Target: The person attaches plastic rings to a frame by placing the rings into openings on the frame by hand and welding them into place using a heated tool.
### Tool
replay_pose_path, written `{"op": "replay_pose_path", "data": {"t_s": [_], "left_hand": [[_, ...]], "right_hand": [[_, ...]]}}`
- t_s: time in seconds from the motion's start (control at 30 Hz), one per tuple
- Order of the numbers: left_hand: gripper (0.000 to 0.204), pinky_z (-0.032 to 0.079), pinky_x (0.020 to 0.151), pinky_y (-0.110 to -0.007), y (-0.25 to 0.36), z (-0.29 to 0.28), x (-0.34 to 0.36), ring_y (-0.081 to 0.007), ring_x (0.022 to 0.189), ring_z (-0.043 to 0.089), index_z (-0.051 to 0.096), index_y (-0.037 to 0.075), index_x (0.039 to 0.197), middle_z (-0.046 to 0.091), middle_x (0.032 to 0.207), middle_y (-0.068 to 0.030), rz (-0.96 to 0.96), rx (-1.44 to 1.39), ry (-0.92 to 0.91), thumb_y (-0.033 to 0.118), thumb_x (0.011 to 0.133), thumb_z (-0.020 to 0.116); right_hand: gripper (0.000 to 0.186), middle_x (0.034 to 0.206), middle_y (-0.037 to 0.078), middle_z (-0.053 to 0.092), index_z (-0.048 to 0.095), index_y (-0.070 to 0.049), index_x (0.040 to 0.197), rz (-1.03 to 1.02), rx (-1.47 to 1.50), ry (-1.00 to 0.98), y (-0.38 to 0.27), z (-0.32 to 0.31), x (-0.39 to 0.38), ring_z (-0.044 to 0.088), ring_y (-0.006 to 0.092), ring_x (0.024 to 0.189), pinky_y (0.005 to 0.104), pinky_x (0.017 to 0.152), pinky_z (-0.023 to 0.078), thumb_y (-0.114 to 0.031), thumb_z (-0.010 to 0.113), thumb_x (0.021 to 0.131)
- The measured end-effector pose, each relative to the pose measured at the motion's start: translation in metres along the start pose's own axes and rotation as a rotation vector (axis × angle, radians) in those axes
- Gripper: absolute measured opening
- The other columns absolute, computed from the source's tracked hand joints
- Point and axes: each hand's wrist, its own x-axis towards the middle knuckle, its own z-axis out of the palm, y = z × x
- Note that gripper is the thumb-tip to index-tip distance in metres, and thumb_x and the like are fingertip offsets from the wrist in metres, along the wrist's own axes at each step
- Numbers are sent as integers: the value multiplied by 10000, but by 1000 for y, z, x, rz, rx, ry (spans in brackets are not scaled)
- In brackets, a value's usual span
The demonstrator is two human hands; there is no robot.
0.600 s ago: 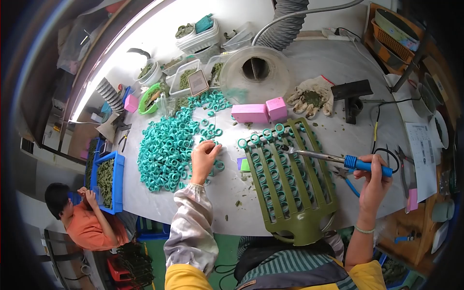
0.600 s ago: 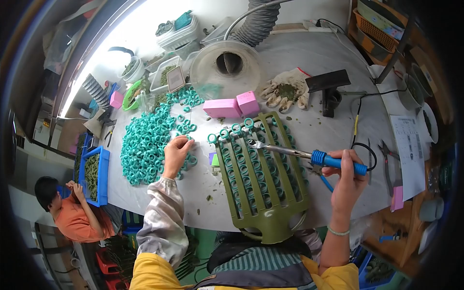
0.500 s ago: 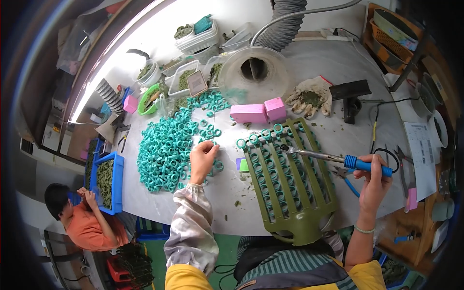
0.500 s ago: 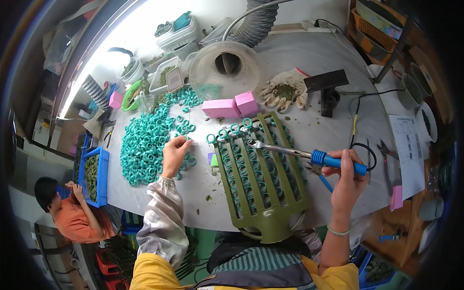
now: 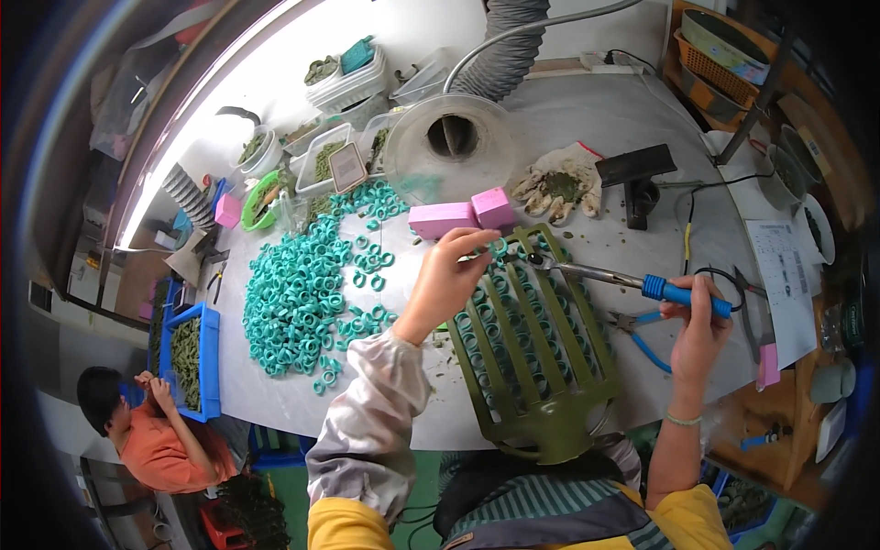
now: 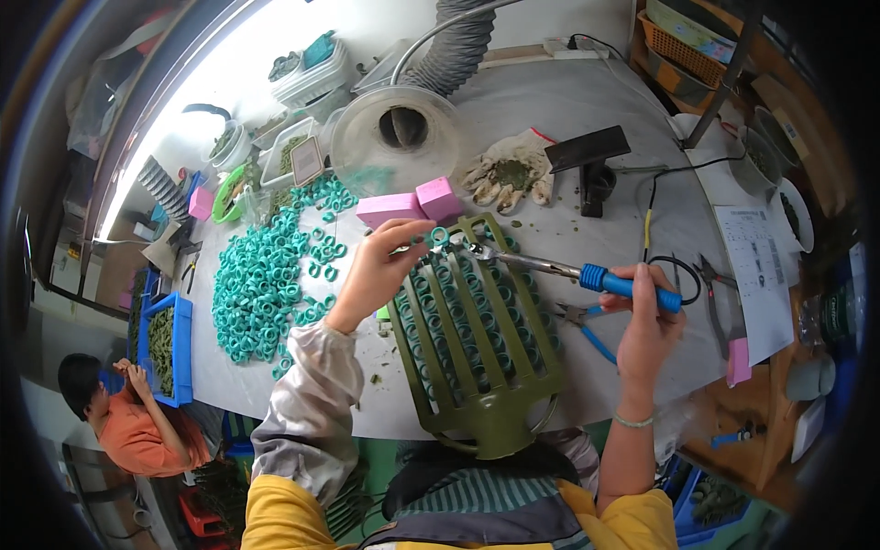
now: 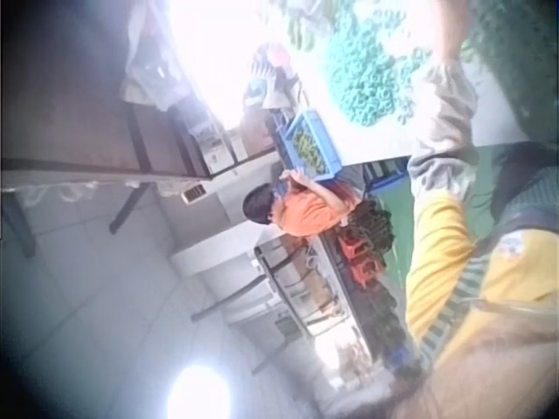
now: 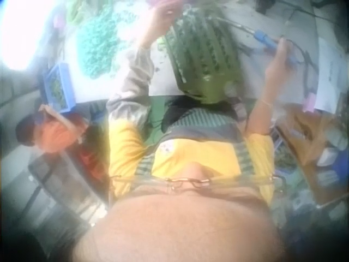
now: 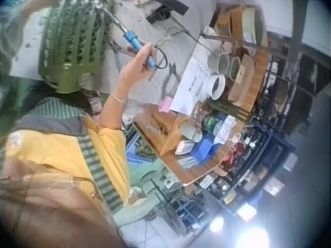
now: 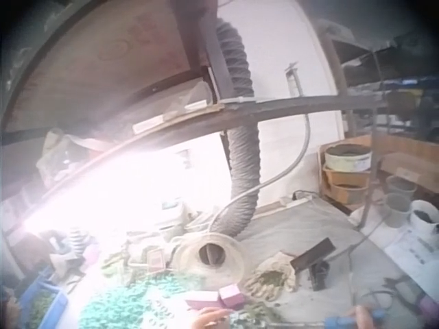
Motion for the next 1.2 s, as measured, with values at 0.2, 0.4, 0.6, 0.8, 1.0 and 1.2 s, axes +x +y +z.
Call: {"op": "replay_pose_path", "data": {"t_s": [0.2, 0.4, 0.6, 0.8, 1.0, 1.2], "left_hand": [[317, 491, 901, -383, -11, 35, 33, -326, 1058, 609, 666, 47, 1158, 686, 1095, -153, 226, 435, 38, 29, 842, 688], [315, 477, 945, -398, -21, 44, 47, -325, 1083, 596, 674, 31, 1140, 688, 1111, -147, 289, 479, -16, 20, 825, 683], [302, 481, 941, -403, -25, 42, 47, -330, 1064, 604, 686, 20, 1107, 693, 1100, -137, 349, 500, -7, 18, 805, 690], [200, 511, 781, -392, -61, -10, 38, -358, 873, 623, 644, 18, 1001, 635, 946, -149, 170, 311, 293, 4, 804, 677], [387, 483, 836, -418, -120, -106, -12, -347, 996, 574, 673, 93, 1099, 651, 1032, -104, 114, 1089, 143, -48, 760, 548], [279, 516, 757, -393, -128, -113, -32, -295, 864, 643, 666, 46, 1035, 659, 946, -116, -19, 798, 238, 25, 760, 714]], "right_hand": [[293, 806, 81, 698, 669, 26, 889, -7, 27, -10, 15, 6, 5, 672, 123, 625, 264, 583, 557, -227, 567, 997], [245, 825, 77, 686, 659, 38, 886, 45, 71, -13, 26, 16, 10, 675, 135, 621, 269, 585, 561, -169, 573, 987], [261, 812, 73, 688, 667, 19, 858, 24, -19, 45, 10, 2, 7, 648, 122, 584, 243, 552, 525, -198, 584, 976], [288, 821, 94, 692, 664, 25, 823, 30, 58, 86, 5, -8, 8, 625, 128, 540, 232, 506, 512, -211, 588, 969], [289, 831, 102, 692, 661, 25, 822, 32, 79, 54, 2, -5, 6, 616, 136, 513, 221, 479, 505, -211, 585, 969], [287, 830, 102, 690, 665, 22, 829, 15, 72, 37, -1, -4, 4, 615, 135, 517, 221, 484, 507, -218, 589, 968]]}}
